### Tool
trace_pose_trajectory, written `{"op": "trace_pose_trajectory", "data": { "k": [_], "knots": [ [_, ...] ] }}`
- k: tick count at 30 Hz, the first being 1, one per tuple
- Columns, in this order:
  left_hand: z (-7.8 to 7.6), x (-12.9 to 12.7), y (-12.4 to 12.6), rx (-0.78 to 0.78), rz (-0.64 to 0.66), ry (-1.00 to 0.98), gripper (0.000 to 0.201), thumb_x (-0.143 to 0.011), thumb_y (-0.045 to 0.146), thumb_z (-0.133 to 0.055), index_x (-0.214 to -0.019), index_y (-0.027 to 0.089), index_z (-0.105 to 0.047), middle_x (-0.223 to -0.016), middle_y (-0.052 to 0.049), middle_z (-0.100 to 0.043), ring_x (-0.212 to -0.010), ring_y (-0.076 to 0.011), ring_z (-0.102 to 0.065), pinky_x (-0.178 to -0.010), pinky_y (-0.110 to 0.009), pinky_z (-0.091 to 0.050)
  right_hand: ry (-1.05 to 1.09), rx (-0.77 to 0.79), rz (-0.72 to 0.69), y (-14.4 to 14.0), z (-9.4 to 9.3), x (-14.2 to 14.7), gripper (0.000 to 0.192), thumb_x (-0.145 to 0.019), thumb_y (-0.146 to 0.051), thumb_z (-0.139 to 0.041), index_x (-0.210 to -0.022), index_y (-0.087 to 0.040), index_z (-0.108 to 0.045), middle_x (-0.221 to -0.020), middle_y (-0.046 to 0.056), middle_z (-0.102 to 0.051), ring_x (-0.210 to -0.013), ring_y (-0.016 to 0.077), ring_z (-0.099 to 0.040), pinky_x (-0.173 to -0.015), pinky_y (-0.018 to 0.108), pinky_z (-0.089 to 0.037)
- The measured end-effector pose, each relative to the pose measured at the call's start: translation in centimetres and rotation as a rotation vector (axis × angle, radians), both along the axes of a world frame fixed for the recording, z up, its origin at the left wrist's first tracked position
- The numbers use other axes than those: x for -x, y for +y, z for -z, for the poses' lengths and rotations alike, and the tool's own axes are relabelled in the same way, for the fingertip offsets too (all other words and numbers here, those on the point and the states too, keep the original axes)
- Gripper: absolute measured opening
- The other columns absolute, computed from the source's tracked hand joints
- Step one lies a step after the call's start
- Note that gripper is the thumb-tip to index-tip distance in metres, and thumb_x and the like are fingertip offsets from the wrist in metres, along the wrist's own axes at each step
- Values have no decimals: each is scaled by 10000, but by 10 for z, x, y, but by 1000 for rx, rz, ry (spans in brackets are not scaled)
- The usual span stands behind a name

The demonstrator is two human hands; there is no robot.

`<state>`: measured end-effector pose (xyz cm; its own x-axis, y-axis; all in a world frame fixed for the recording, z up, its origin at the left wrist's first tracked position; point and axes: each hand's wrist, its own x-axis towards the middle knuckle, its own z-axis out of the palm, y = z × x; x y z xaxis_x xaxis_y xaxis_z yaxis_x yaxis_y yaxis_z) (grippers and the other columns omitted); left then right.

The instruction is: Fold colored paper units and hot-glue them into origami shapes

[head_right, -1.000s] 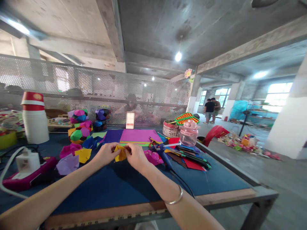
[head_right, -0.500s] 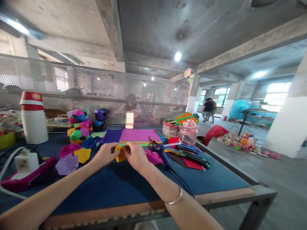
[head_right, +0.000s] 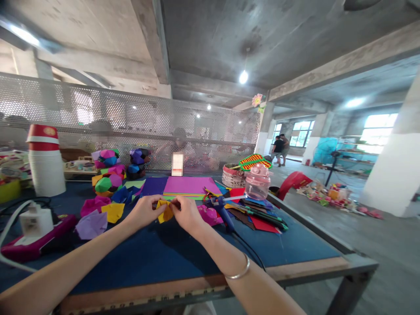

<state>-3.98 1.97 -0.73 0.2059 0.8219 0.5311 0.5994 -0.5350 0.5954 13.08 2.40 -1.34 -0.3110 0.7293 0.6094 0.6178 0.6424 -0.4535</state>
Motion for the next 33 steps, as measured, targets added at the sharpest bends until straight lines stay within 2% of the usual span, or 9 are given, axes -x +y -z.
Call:
{"op": "trace_pose_trajectory", "data": {
  "k": [7, 15, 21, 33],
  "knots": [
    [-2, 1, -3, -53, -2, 94, 194, -758, 250, -497, -759, 184, -680, -672, -11, -648, -582, -121, -525, -552, -212, -340, -60, -46, -14, -6, -4, 0, 91, -844, -192, -544, -868, -180, -631, -809, 45, -696, -739, 159, -643, -648, 229, -439],
    [-4, -3, -9, -45, -96, 189, 176, -726, 223, -497, -732, 194, -670, -678, -20, -656, -599, -137, -528, -535, -221, -273, -110, -73, 63, -11, -3, 4, 42, -804, -168, -566, -775, -182, -593, -712, 19, -668, -646, 141, -601, -576, 215, -371],
    [-1, -6, -13, -127, -151, 261, 131, -715, 189, -481, -696, 208, -609, -642, -9, -625, -608, -148, -536, -540, -232, -255, -104, -84, 85, -13, -1, 6, 54, -794, -159, -557, -747, -185, -555, -688, 16, -648, -632, 148, -595, -563, 217, -351],
    [-1, -6, -15, -121, -145, 239, 139, -725, 201, -481, -700, 205, -618, -642, -18, -636, -604, -150, -553, -528, -233, -258, -194, -165, 154, -24, -2, 11, 96, -807, -109, -492, -770, -194, -515, -771, 51, -617, -722, 170, -561, -625, 253, -348]
  ]
}}
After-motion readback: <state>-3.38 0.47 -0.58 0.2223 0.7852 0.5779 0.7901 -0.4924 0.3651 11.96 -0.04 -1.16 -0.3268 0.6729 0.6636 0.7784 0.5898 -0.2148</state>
